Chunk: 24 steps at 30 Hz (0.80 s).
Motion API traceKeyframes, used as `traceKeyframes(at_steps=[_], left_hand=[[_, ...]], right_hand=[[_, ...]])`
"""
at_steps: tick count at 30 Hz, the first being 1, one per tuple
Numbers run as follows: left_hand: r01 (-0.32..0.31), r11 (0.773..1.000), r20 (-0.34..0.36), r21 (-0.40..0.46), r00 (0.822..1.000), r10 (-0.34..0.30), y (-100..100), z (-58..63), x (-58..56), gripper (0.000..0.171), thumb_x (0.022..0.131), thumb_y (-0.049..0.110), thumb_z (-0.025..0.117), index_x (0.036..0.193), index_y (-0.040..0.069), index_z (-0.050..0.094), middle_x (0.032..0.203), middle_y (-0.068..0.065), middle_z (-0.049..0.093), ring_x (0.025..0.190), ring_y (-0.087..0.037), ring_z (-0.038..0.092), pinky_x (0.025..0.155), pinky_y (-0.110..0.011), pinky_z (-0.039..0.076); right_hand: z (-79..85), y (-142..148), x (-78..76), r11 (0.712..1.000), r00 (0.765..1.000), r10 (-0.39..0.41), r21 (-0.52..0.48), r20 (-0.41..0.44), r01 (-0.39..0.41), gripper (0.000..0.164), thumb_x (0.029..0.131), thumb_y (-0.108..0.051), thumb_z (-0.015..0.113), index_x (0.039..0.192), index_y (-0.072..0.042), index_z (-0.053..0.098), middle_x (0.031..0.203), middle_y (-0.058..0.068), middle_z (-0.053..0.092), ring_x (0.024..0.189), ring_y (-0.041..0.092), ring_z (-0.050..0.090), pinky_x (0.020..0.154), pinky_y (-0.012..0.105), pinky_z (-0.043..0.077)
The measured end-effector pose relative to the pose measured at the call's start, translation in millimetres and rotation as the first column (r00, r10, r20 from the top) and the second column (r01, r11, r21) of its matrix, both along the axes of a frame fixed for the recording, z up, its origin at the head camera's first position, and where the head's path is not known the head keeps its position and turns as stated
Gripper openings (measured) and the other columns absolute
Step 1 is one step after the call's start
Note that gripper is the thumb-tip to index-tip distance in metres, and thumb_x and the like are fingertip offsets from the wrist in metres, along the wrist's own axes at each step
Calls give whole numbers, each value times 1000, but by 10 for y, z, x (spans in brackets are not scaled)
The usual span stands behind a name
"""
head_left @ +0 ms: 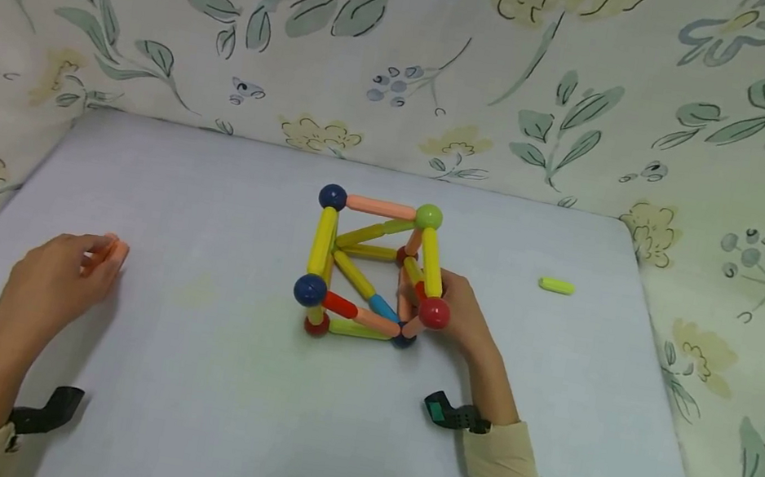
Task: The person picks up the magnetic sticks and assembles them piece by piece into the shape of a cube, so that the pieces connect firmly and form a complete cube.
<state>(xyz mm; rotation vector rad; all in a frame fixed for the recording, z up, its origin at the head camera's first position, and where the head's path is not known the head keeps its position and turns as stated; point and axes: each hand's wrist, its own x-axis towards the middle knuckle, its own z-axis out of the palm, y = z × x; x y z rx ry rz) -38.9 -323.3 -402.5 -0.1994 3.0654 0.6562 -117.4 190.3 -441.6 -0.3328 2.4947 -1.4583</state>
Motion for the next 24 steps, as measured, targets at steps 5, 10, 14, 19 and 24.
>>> traceKeyframes(at_steps=[5,10,14,19,24], left_hand=[[-1,1000,60,-10,998,1,21,14,-10,44,105,23,63,128,-15,64,95,-25,68,81,-36,59,59,-34,40],[16,999,44,-29,999,-15,79,-38,-7,43,103,18,67,127,-17,63,90,-25,68,77,-35,60,58,-34,40],[21,999,28,-44,999,-19,121,-77,-6,43,101,19,71,127,-15,64,94,-29,70,79,-38,64,57,-37,44],[23,999,11,-43,1000,-23,177,-108,-19,44,104,28,70,130,-8,66,107,-31,72,93,-47,68,62,-50,51],[72,997,-2,11,997,-72,278,-78,-48,47,106,32,66,132,-7,67,117,-28,73,100,-48,70,71,-59,54]], right_hand=[[-9,-1,-7,1000,1000,-3,11,-2,3,49,85,-15,89,127,0,68,97,13,72,98,29,64,85,34,57],[-21,-15,-5,1000,1000,-2,0,0,2,33,94,-17,80,120,0,69,90,11,71,92,26,65,80,31,56],[-13,-29,4,1000,1000,-17,0,-3,17,30,95,-18,79,118,-1,70,88,9,70,90,25,65,79,32,56],[-15,-37,-3,1000,1000,-19,2,3,19,29,96,-19,79,118,-2,70,88,10,70,90,26,65,79,33,55],[-5,-37,-2,1000,1000,-20,7,7,20,30,96,-19,79,119,-2,70,89,10,70,91,26,65,80,33,55]])
